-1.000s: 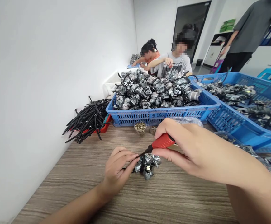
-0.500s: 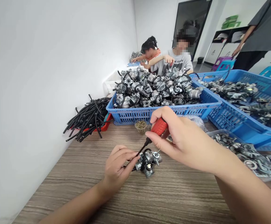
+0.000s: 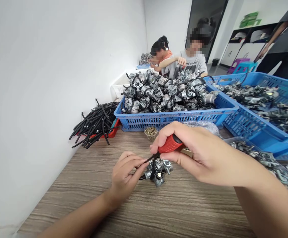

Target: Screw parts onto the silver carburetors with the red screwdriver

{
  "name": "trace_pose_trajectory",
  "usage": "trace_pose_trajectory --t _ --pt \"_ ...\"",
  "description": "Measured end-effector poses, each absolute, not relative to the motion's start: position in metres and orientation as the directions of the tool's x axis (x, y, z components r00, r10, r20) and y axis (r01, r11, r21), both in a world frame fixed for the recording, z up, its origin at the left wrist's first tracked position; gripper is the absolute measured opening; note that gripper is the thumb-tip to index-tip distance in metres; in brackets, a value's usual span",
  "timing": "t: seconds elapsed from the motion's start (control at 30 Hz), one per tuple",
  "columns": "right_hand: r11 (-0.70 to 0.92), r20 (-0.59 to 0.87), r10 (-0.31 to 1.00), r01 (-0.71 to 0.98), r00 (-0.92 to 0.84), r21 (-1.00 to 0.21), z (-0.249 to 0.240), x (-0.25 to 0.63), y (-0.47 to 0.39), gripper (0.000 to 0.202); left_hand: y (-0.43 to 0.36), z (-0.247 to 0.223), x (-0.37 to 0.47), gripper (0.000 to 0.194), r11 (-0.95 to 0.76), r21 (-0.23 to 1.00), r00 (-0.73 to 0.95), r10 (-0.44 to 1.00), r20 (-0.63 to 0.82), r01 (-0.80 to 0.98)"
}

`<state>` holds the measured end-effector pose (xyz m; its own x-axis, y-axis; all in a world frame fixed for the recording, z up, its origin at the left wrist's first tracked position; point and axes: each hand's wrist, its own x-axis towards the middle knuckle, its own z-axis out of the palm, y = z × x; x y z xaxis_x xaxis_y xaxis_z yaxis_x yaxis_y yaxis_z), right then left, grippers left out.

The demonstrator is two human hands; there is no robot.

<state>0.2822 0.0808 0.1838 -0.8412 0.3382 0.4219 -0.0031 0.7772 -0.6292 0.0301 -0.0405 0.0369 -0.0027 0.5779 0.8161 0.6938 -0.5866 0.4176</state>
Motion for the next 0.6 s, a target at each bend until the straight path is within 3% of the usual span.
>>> trace_pose_trajectory --t 0.33,0.47,0.6 --pt "0.814 0.500 0.432 0.086 -0.751 -0.574 0.179 0.272 0.077 0.032 -0.042 0.036 0.032 0.010 -0.599 0.397 0.025 0.572 0.820 0.695" --pt "0.877 0.601 0.424 0.141 -0.677 -0.460 0.171 0.268 0.079 0.040 -0.042 0.036 0.033 0.012 -0.612 0.399 0.020 0.562 0.827 0.682" --pt "0.919 0.639 0.366 0.155 -0.677 -0.362 0.168 0.269 0.082 0.033 -0.042 0.036 0.032 0.012 -0.620 0.395 0.028 0.559 0.829 0.678"
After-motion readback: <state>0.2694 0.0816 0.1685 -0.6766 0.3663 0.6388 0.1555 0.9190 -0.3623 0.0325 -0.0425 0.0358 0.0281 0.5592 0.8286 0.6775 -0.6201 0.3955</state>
